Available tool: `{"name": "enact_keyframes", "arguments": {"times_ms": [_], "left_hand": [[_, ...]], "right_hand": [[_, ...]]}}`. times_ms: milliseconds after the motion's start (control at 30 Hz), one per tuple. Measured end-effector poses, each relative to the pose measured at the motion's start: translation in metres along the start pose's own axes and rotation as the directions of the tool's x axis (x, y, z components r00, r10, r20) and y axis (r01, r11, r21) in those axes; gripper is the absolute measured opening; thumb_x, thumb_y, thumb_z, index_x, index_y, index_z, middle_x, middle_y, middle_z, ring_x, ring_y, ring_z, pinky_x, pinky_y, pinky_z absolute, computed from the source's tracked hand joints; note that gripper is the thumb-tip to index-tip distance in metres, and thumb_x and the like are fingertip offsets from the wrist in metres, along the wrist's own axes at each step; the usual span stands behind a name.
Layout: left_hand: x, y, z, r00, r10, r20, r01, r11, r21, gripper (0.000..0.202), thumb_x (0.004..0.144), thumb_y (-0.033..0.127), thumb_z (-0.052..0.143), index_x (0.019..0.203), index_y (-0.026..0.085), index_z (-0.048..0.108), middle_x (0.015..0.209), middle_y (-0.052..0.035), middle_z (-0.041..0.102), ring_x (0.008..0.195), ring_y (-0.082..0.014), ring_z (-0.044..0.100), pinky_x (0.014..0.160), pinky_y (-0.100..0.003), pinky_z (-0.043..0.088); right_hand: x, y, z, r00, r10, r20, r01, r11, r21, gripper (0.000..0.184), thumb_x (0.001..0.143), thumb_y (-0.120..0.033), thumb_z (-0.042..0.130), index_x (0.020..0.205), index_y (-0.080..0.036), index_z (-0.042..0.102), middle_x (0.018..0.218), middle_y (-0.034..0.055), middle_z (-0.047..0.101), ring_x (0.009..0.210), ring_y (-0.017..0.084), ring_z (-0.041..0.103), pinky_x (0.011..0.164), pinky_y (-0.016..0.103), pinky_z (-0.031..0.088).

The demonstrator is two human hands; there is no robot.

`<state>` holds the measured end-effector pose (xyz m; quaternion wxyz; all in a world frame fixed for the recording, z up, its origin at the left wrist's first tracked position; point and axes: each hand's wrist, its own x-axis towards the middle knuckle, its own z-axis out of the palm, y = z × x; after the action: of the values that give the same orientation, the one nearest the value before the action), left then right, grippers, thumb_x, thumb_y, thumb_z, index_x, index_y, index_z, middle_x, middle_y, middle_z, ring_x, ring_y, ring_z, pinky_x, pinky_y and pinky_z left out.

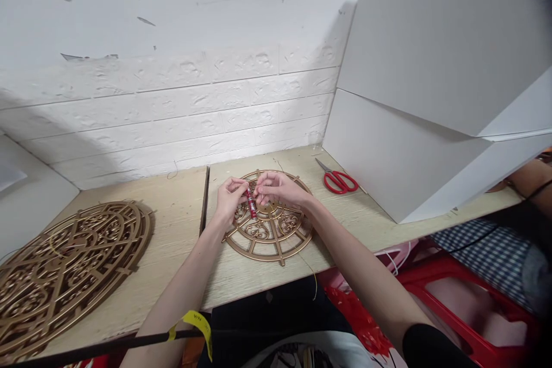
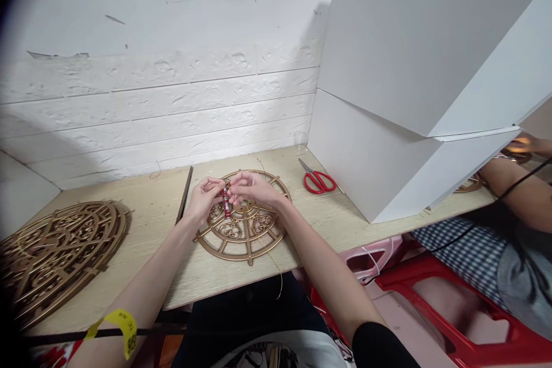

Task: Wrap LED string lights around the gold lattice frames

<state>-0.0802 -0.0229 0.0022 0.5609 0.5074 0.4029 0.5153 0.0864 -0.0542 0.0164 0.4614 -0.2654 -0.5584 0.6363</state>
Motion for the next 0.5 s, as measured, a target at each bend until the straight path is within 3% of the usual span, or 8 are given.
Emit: {"name": "enact_keyframes", "arguments": {"times_ms": [200,500], "left_hand": [[0.0,0.0,0.0,1.0,0.005,-0.006,-0.005,1.0,-0.014,0.035,0.054,0.037,0.078,0.074,0.016,0.059,0.069,-0.0007,0.062,0.061,-0.0119,0.059,0.058,-0.027,0.052],[0.0,-0.001,-0.001,1.0,0.001,-0.005,-0.001,0.999,-0.035,0.036,0.054,0.036,0.078,0.075,0.015,0.058,0.071,-0.0015,0.062,0.063,-0.0118,0.059,0.059,-0.027,0.052]], "right_hand": [[-0.004,-0.007,0.003,0.999,0.034,0.032,-0.037,0.996,0.075,0.039,0.065,-0.024,0.08,0.093,-0.015,0.055,0.082,0.0038,0.07,0.073,0.015,0.068,0.071,0.031,0.057],[-0.005,-0.01,0.001,0.997,0.028,0.076,-0.034,0.996,0.077,0.038,0.063,-0.015,0.079,0.091,-0.015,0.054,0.087,0.0046,0.072,0.08,0.018,0.07,0.071,0.031,0.058]]}}
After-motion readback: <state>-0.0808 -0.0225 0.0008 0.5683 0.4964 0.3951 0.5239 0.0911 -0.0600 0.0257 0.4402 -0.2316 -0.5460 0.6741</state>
